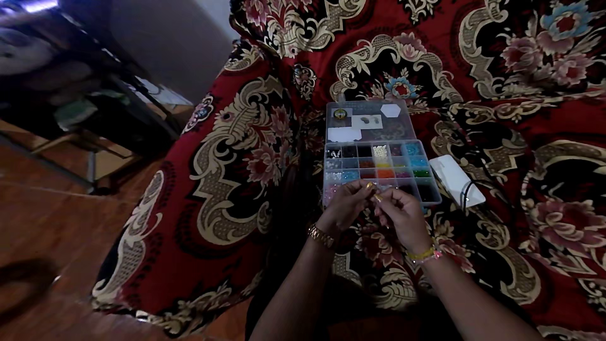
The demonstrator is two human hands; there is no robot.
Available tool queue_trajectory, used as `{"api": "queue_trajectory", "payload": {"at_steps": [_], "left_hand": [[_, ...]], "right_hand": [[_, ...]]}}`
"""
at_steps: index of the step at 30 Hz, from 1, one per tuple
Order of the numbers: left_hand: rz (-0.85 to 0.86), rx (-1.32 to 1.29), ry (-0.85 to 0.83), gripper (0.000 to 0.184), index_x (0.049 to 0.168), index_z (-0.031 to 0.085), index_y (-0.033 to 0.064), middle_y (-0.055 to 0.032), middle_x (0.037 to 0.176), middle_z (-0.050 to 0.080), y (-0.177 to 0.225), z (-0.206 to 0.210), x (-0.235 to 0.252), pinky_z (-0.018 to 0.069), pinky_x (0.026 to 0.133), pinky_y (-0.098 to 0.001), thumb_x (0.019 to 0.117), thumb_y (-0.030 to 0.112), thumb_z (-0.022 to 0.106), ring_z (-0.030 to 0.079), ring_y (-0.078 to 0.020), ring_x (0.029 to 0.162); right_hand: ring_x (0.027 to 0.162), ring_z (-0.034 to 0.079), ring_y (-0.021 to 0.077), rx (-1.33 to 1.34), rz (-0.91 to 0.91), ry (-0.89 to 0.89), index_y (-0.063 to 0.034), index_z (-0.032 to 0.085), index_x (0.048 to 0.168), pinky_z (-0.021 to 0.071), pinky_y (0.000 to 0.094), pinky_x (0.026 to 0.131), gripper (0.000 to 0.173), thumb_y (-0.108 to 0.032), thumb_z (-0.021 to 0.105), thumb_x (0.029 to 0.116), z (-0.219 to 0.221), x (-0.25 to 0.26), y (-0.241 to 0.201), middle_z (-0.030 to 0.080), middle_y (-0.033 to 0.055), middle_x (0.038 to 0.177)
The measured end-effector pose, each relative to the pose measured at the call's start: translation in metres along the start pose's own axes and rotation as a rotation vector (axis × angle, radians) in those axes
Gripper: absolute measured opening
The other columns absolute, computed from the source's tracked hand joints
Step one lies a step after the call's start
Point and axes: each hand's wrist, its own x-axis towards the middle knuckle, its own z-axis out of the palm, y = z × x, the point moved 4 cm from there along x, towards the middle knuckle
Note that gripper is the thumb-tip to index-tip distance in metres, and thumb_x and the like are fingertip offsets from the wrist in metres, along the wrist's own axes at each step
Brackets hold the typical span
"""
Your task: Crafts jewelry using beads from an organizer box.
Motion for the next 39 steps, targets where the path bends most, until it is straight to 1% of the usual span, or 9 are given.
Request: {"api": "queue_trajectory", "payload": {"at_steps": [10,17,20,23,27,30,33,36,39], "left_hand": [[0.024,0.019,-0.015,0.018,0.094,0.068,0.0078,0.0008,0.09,0.071,0.003,0.001,0.0,0.0574,0.08,-0.027,0.102,0.005,0.051,0.067,-0.0079,0.082],[0.123,0.147,0.018,0.015,0.095,0.071,0.0042,0.0005,0.087,0.072,0.005,-0.001,-0.001,0.0575,0.08,-0.0274,0.098,0.001,0.057,0.068,-0.0076,0.081],[0.228,0.23,0.012,0.014,0.096,0.075,0.0006,-0.0026,0.094,0.075,0.009,-0.004,0.0,0.0584,0.085,-0.0286,0.0963,0.001,0.061,0.07,-0.0091,0.086],[0.278,0.269,0.007,0.016,0.097,0.076,-0.0007,-0.0049,0.101,0.076,0.012,-0.005,-0.001,0.0588,0.088,-0.0298,0.097,0.001,0.06,0.071,-0.0106,0.091],[0.276,0.277,0.034,0.014,0.1,0.075,-0.0013,-0.0035,0.095,0.075,0.013,-0.002,-0.002,0.0598,0.084,-0.0287,0.0962,0.001,0.062,0.071,-0.0096,0.085],[0.284,0.271,0.032,0.01,0.097,0.073,0.0002,-0.0014,0.089,0.074,0.013,-0.002,-0.001,0.0596,0.08,-0.0277,0.0946,0.0,0.063,0.07,-0.0085,0.081],[0.282,0.254,0.046,0.01,0.096,0.072,0.0009,-0.002,0.091,0.074,0.013,-0.003,-0.001,0.0593,0.079,-0.0273,0.095,0.0,0.063,0.07,-0.0087,0.082],[0.283,0.261,0.062,0.011,0.095,0.073,0.0015,-0.0026,0.097,0.074,0.014,-0.005,-0.001,0.0591,0.078,-0.027,0.095,0.001,0.062,0.07,-0.0083,0.085],[0.286,0.268,0.06,0.011,0.093,0.073,0.0021,-0.0026,0.099,0.074,0.016,-0.004,-0.002,0.0585,0.077,-0.0255,0.094,0.0,0.063,0.069,-0.0071,0.085]], "right_hand": [[0.05,0.057,0.0022,0.028,-0.006,0.002,-0.0045,0.067,0.085,0.0491,0.0173,0.046,0.014,-0.007,0.058,0.0954,0.0,0.001,0.001,0.066,-0.0034,0.067],[0.051,0.058,0.002,-0.009,-0.013,0.006,-0.003,0.066,0.09,0.05,0.0171,0.048,0.016,-0.008,0.055,0.1002,-0.001,0.001,0.002,0.067,-0.0036,0.07],[0.05,0.057,0.0025,-0.014,0.014,0.041,-0.0015,0.066,0.092,0.0499,0.0174,0.047,0.016,-0.007,0.053,0.1008,-0.001,0.002,0.001,0.067,-0.0025,0.071],[0.051,0.057,0.0024,0.009,0.021,0.06,-0.0008,0.066,0.095,0.0496,0.0175,0.047,0.015,-0.006,0.053,0.1003,-0.002,0.003,0.002,0.068,-0.0025,0.071],[0.051,0.057,0.0028,0.001,0.012,0.046,-0.0005,0.068,0.097,0.0494,0.0175,0.047,0.014,-0.006,0.055,0.0996,-0.002,0.003,0.003,0.068,-0.0021,0.072],[0.051,0.057,0.0026,-0.018,0.006,0.022,-0.0011,0.067,0.096,0.0495,0.0176,0.048,0.013,-0.007,0.055,0.099,-0.001,0.002,0.004,0.067,-0.0026,0.072],[0.052,0.058,0.0029,-0.005,0.025,0.018,-0.0003,0.067,0.097,0.0512,0.0182,0.049,0.018,-0.009,0.052,0.102,-0.001,0.002,0.004,0.068,-0.0025,0.072],[0.052,0.06,0.0036,0.023,0.029,0.005,0.0027,0.067,0.107,0.0523,0.0193,0.049,0.025,-0.011,0.046,0.106,-0.001,0.002,0.006,0.073,0.0003,0.079],[0.052,0.059,0.0034,0.034,0.015,-0.015,0.0024,0.068,0.108,0.0525,0.0194,0.049,0.024,-0.011,0.048,0.105,-0.001,0.001,0.006,0.074,0.0014,0.083]]}}
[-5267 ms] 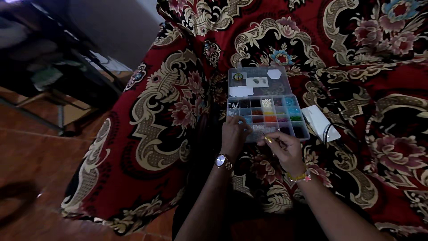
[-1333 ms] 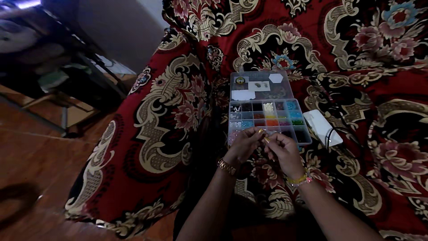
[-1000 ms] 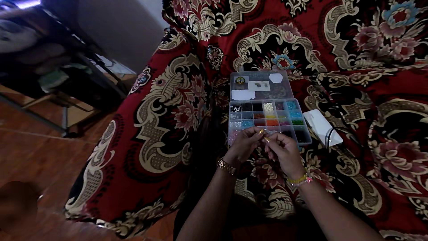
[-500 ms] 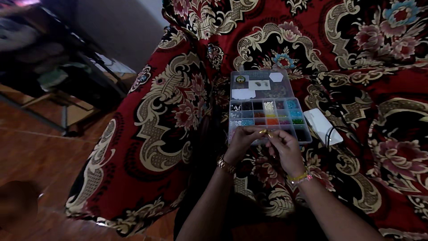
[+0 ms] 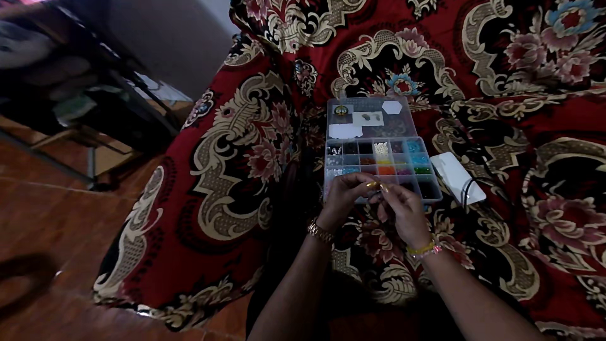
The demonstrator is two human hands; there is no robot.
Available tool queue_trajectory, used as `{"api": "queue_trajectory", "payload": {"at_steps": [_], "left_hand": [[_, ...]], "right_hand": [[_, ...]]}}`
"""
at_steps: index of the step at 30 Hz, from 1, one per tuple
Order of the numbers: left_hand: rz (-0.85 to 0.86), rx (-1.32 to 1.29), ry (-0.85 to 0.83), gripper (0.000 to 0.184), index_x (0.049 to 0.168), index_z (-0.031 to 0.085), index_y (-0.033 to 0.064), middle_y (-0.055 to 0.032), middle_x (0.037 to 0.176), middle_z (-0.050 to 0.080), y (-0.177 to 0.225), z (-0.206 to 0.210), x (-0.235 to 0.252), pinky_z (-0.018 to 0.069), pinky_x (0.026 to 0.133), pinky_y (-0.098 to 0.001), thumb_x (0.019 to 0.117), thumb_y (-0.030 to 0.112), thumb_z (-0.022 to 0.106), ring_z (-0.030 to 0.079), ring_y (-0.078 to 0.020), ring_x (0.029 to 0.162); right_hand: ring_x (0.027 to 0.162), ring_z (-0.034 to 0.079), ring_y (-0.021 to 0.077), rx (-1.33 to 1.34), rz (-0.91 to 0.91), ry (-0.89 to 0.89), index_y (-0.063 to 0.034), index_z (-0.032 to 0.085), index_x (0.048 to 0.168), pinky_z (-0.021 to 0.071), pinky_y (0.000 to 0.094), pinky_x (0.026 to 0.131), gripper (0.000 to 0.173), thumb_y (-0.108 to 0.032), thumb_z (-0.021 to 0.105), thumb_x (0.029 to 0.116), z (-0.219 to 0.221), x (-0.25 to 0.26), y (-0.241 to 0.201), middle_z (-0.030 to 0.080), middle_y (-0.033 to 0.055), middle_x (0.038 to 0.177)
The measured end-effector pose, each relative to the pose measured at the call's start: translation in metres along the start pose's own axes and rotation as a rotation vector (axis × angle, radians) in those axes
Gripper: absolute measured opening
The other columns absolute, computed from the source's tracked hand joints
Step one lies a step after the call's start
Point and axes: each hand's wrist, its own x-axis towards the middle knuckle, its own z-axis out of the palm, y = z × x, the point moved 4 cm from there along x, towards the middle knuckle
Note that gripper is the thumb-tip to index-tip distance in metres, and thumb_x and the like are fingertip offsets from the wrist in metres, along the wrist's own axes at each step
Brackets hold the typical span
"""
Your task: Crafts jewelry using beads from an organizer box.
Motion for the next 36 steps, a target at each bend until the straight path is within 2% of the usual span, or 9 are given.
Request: {"api": "queue_trajectory", "payload": {"at_steps": [5,7,9,12,14,16,23,28,36], "left_hand": [[0.029,0.111,0.046,0.011,0.096,0.073,0.0013,-0.0019,0.098,0.073,0.01,-0.008,0.0,0.0579,0.077,-0.0244,0.0947,0.001,0.062,0.068,-0.0066,0.083],[0.086,0.269,0.096,0.012,0.104,0.073,0.0013,-0.003,0.102,0.073,0.016,-0.02,0.002,0.0578,0.077,-0.0264,0.0961,0.005,0.064,0.068,-0.0079,0.086],[0.16,0.522,0.125,0.011,0.103,0.074,0.0039,-0.004,0.108,0.072,0.02,-0.032,0.002,0.0586,0.08,-0.0292,0.0941,0.009,0.07,0.069,-0.0104,0.096],[0.228,0.927,0.131,0.009,0.095,0.079,0.0092,-0.0058,0.112,0.073,0.023,-0.039,0.0,0.0524,0.093,-0.045,0.0887,0.015,0.078,0.066,-0.0228,0.108],[0.217,1.111,0.086,0.008,0.092,0.08,0.0094,-0.0099,0.114,0.072,0.02,-0.037,0.0,0.0487,0.095,-0.0547,0.0881,0.016,0.078,0.064,-0.0322,0.109],[0.179,1.223,0.056,0.008,0.093,0.08,0.0086,-0.0133,0.117,0.07,0.017,-0.033,0.0,0.0462,0.096,-0.0577,0.0887,0.015,0.077,0.061,-0.037,0.114],[0.028,1.358,0.088,0.01,0.093,0.08,0.0056,-0.0156,0.129,0.065,0.021,-0.02,-0.002,0.043,0.099,-0.0568,0.0892,0.014,0.077,0.056,-0.038,0.12],[-0.059,1.317,0.061,0.01,0.093,0.079,0.0063,-0.0149,0.131,0.064,0.016,-0.018,-0.001,0.0412,0.102,-0.0581,0.0902,0.015,0.076,0.054,-0.0376,0.124],[-0.049,1.294,0.092,0.012,0.093,0.08,0.007,-0.0141,0.13,0.065,0.019,-0.021,-0.002,0.0411,0.101,-0.0574,0.0903,0.018,0.077,0.055,-0.0363,0.124]], "right_hand": [[0.055,0.06,0.0014,-0.067,-0.058,-0.028,0.0007,0.071,0.102,0.0527,0.0176,0.051,0.016,-0.006,0.056,0.0994,0.001,0.0,-0.005,0.073,-0.0014,0.082],[0.056,0.061,0.0016,-0.055,-0.07,-0.011,0.0015,0.07,0.102,0.0531,0.0175,0.052,0.016,-0.004,0.055,0.0989,0.0,0.0,-0.008,0.073,-0.0015,0.081],[0.059,0.063,0.0026,-0.033,-0.106,-0.002,0.0011,0.071,0.101,0.0547,0.0182,0.054,0.017,-0.004,0.056,0.0981,-0.002,0.0,-0.011,0.073,-0.0016,0.08],[0.067,0.069,0.0043,-0.032,-0.176,-0.012,-0.0005,0.072,0.1,0.0576,0.0195,0.059,0.017,-0.004,0.056,0.0977,-0.003,0.0,-0.012,0.074,-0.0021,0.081],[0.07,0.069,0.0037,-0.052,-0.218,-0.022,-0.0015,0.072,0.101,0.0567,0.0193,0.061,0.017,-0.005,0.056,0.0978,-0.004,0.0,-0.012,0.076,-0.0022,0.084],[0.072,0.069,0.0024,-0.069,-0.256,-0.036,-0.0022,0.073,0.1,0.0564,0.019,0.063,0.018,-0.007,0.056,0.098,-0.004,-0.001,-0.013,0.076,-0.0022,0.088],[0.067,0.065,-0.0014,-0.08,-0.257,-0.04,-0.0025,0.073,0.099,0.0518,0.0149,0.057,0.016,-0.007,0.058,0.0974,-0.003,-0.001,-0.012,0.075,-0.0041,0.083],[0.066,0.067,0.0024,-0.076,-0.235,-0.049,-0.0011,0.072,0.099,0.0561,0.018,0.059,0.016,-0.006,0.057,0.0977,-0.002,-0.002,-0.011,0.073,-0.0036,0.078],[0.062,0.067,0.0034,-0.063,-0.198,-0.036,0.0,0.072,0.1,0.0562,0.0182,0.056,0.016,-0.006,0.057,0.0977,-0.001,-0.002,-0.011,0.072,-0.0027,0.076]]}}
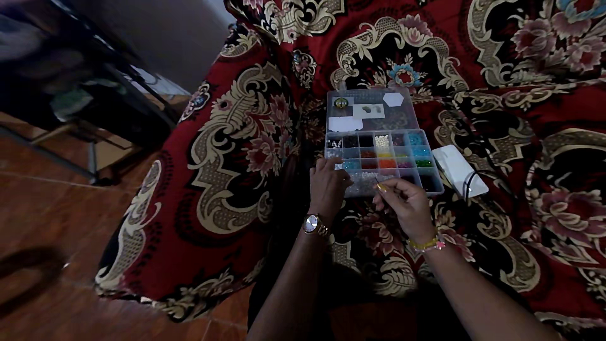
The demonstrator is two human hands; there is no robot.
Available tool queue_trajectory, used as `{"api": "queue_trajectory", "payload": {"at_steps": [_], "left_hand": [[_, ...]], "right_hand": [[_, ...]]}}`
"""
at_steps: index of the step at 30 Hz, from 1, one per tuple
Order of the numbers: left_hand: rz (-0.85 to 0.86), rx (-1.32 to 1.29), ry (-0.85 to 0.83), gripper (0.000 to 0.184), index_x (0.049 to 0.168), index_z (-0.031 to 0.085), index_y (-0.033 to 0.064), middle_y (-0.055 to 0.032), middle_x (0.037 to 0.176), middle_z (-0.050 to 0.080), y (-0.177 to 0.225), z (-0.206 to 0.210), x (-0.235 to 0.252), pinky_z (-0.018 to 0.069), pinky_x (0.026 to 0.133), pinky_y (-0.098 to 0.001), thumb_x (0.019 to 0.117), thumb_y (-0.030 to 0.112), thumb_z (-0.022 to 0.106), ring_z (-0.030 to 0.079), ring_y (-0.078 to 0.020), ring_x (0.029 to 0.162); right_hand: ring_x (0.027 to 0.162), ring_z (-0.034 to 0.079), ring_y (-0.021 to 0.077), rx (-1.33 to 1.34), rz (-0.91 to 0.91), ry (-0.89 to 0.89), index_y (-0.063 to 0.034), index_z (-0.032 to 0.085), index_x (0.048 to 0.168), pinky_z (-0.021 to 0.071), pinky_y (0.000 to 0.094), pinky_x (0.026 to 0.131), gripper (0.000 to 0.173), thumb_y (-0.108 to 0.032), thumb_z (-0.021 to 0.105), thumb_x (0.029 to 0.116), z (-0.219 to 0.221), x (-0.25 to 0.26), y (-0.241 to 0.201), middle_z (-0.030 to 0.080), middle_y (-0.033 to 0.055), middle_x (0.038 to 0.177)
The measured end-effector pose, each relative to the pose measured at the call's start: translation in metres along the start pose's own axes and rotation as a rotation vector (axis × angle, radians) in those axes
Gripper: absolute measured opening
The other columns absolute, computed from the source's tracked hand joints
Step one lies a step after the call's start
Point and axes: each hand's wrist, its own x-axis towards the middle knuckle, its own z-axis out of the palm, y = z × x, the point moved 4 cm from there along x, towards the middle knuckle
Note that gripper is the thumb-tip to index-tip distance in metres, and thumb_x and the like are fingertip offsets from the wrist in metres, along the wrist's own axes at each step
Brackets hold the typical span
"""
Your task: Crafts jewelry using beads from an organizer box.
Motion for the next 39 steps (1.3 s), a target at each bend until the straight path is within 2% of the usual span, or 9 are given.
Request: {"api": "queue_trajectory", "payload": {"at_steps": [9,15,17,18,20,22,24,30,39], "left_hand": [[0.004,-0.003,-0.029,0.014,0.096,0.079,0.0057,-0.0159,0.135,0.062,0.003,0.01,0.0,0.0386,0.105,-0.0595,0.092,0.018,0.074,0.051,-0.0385,0.13],[0.003,-0.1,0.099,0.008,0.093,0.079,0.0069,-0.0149,0.125,0.067,0.0,-0.001,-0.002,0.0413,0.1,-0.0594,0.0897,0.014,0.076,0.056,-0.0383,0.122],[0.012,-0.243,0.197,0.008,0.094,0.078,0.0052,-0.0136,0.114,0.071,-0.002,-0.004,-0.003,0.0483,0.095,-0.0526,0.0891,0.012,0.077,0.063,-0.0329,0.111],[-0.002,-0.362,0.211,0.008,0.096,0.076,0.0045,-0.0106,0.108,0.072,-0.002,-0.005,-0.003,0.0532,0.091,-0.0437,0.0903,0.011,0.075,0.066,-0.0245,0.104],[-0.07,-0.762,0.136,0.007,0.099,0.072,0.0013,-0.0033,0.093,0.071,0.001,0.001,-0.003,0.057,0.078,-0.0264,0.095,0.006,0.068,0.068,-0.0086,0.083],[-0.168,-1.245,-0.038,0.01,0.101,0.067,-0.0004,-0.0043,0.093,0.072,0.007,0.014,-0.005,0.0591,0.08,-0.0287,0.1,0.001,0.057,0.07,-0.0112,0.084],[-0.258,-1.477,-0.159,0.016,0.1,0.067,0.0012,-0.0043,0.094,0.073,0.014,0.024,-0.008,0.0595,0.083,-0.0297,0.1036,0.002,0.05,0.07,-0.0117,0.085],[-0.346,-1.619,-0.314,0.024,0.104,0.065,0.0031,-0.0035,0.097,0.072,0.019,0.036,-0.013,0.0586,0.08,-0.0277,0.1072,0.005,0.041,0.069,-0.0104,0.082],[-0.364,-1.64,-0.335,0.025,0.1,0.065,0.0043,-0.0032,0.095,0.072,0.021,0.036,-0.014,0.0586,0.081,-0.0272,0.1074,0.005,0.041,0.069,-0.0101,0.082]], "right_hand": [[0.061,0.066,0.0033,-0.022,0.043,0.009,0.0002,0.072,0.1,0.0564,0.0187,0.056,0.016,-0.006,0.057,0.0969,0.0,0.0,0.0,0.072,-0.0031,0.075],[0.057,0.063,0.003,-0.086,0.124,0.01,0.0003,0.072,0.103,0.0543,0.0179,0.053,0.016,-0.007,0.059,0.0981,0.001,0.001,0.0,0.07,-0.0028,0.073],[0.056,0.063,0.0029,-0.098,0.141,0.014,-0.0001,0.073,0.103,0.0542,0.0181,0.053,0.015,-0.009,0.061,0.0983,0.002,0.001,0.0,0.07,-0.0026,0.072],[0.057,0.062,0.0025,-0.098,0.147,0.014,-0.0002,0.072,0.103,0.054,0.0179,0.053,0.015,-0.008,0.06,0.0982,0.003,0.0,0.0,0.07,-0.0029,0.072],[0.057,0.062,0.0015,-0.091,0.149,0.016,-0.0001,0.072,0.103,0.0537,0.0172,0.053,0.015,-0.007,0.06,0.0983,0.004,0.0,0.0,0.069,-0.0038,0.072],[0.056,0.061,0.0014,-0.075,0.15,0.025,0.0006,0.072,0.102,0.0532,0.0172,0.052,0.015,-0.007,0.06,0.098,0.004,0.0,0.001,0.069,-0.0036,0.072],[0.055,0.061,0.0011,-0.069,0.146,0.034,0.0008,0.072,0.101,0.053,0.0168,0.052,0.014,-0.007,0.06,0.0979,0.005,-0.001,0.001,0.069,-0.0038,0.071],[0.055,0.062,0.0023,-0.06,0.128,0.048,0.0002,0.071,0.097,0.0538,0.0176,0.052,0.013,-0.006,0.06,0.0969,0.005,-0.003,0.002,0.069,-0.0025,0.071],[0.055,0.062,0.0031,0.01,0.116,0.048,-0.0029,0.068,0.09,0.0537,0.0182,0.051,0.012,-0.006,0.058,0.0961,0.006,-0.004,0.004,0.069,-0.0027,0.071]]}}
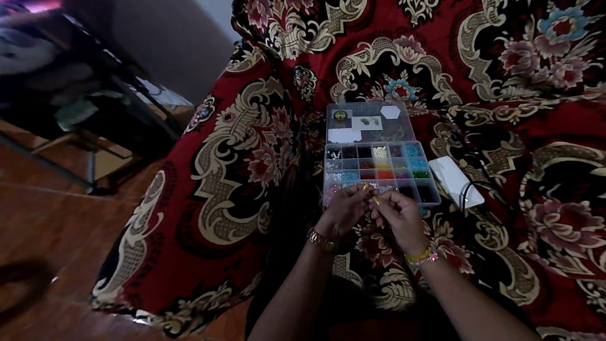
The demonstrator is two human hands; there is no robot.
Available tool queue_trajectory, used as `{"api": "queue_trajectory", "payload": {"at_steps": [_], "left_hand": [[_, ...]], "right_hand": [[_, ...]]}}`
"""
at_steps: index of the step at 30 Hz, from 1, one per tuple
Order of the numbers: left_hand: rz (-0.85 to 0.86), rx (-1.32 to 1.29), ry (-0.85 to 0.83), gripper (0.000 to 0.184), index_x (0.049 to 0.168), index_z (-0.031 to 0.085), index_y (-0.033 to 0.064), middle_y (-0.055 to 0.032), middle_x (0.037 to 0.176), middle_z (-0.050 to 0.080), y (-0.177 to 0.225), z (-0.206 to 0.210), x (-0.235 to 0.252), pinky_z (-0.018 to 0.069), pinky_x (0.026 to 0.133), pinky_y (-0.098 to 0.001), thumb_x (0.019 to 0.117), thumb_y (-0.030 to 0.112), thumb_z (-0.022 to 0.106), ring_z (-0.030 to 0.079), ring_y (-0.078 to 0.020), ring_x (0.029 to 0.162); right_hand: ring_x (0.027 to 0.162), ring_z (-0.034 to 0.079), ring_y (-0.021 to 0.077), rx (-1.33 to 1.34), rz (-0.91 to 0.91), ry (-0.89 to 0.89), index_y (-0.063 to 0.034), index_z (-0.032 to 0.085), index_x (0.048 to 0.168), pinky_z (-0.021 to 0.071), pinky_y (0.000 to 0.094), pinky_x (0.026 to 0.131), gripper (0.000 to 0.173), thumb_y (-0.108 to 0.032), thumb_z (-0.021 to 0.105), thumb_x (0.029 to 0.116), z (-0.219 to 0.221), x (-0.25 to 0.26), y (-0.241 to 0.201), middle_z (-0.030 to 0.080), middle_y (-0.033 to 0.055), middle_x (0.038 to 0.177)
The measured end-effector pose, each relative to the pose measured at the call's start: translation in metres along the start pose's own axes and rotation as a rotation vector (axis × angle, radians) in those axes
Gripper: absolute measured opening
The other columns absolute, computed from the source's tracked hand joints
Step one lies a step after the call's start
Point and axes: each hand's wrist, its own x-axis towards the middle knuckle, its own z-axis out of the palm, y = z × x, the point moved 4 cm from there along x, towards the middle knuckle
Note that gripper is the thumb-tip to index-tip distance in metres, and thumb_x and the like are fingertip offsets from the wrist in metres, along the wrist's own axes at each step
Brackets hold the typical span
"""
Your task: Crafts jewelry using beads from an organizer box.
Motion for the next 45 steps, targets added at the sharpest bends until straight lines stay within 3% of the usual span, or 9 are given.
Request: {"api": "queue_trajectory", "payload": {"at_steps": [14,22,34,45], "left_hand": [[0.015,0.005,-0.047,0.019,0.102,0.066,0.006,-0.0029,0.097,0.073,0.0017,-0.0014,0.0022,0.0594,0.081,-0.0281,0.1054,0.004,0.047,0.07,-0.0108,0.083],[0.002,-0.032,-0.048,0.018,0.101,0.066,0.0077,-0.0014,0.09,0.072,0.0005,-0.0031,0.0041,0.0593,0.08,-0.028,0.1035,0.002,0.049,0.07,-0.0101,0.079],[0.025,-0.039,-0.117,0.021,0.095,0.066,0.0119,0.0018,0.09,0.071,-0.0023,-0.0017,0.005,0.0578,0.078,-0.0258,0.1039,0.007,0.048,0.067,-0.0074,0.08],[0.005,-0.048,-0.08,0.025,0.097,0.066,0.0089,0.0006,0.09,0.071,-0.0032,-0.0002,0.0042,0.0581,0.077,-0.0255,0.1053,0.005,0.043,0.067,-0.0077,0.079]], "right_hand": [[0.056,0.062,0.0031,0.011,-0.045,0.003,-0.0034,0.068,0.088,0.0534,0.0184,0.051,0.013,-0.007,0.058,0.0958,-0.0016,0.0013,0.0003,0.069,-0.0024,0.071],[0.055,0.062,0.0028,0.025,-0.038,-0.005,-0.0027,0.068,0.09,0.0525,0.0178,0.05,0.013,-0.007,0.058,0.0965,-0.0012,0.0008,-0.0005,0.069,-0.0025,0.071],[0.055,0.061,0.0029,0.004,-0.018,-0.015,-0.003,0.067,0.09,0.0535,0.0187,0.052,0.013,-0.006,0.057,0.0959,-0.0008,0.0004,-0.0019,0.068,-0.0032,0.071],[0.055,0.061,0.0027,0.005,-0.021,0.002,-0.0034,0.067,0.088,0.0528,0.0179,0.051,0.013,-0.006,0.057,0.0952,-0.0001,0.0006,-0.0019,0.068,-0.0028,0.07]]}}
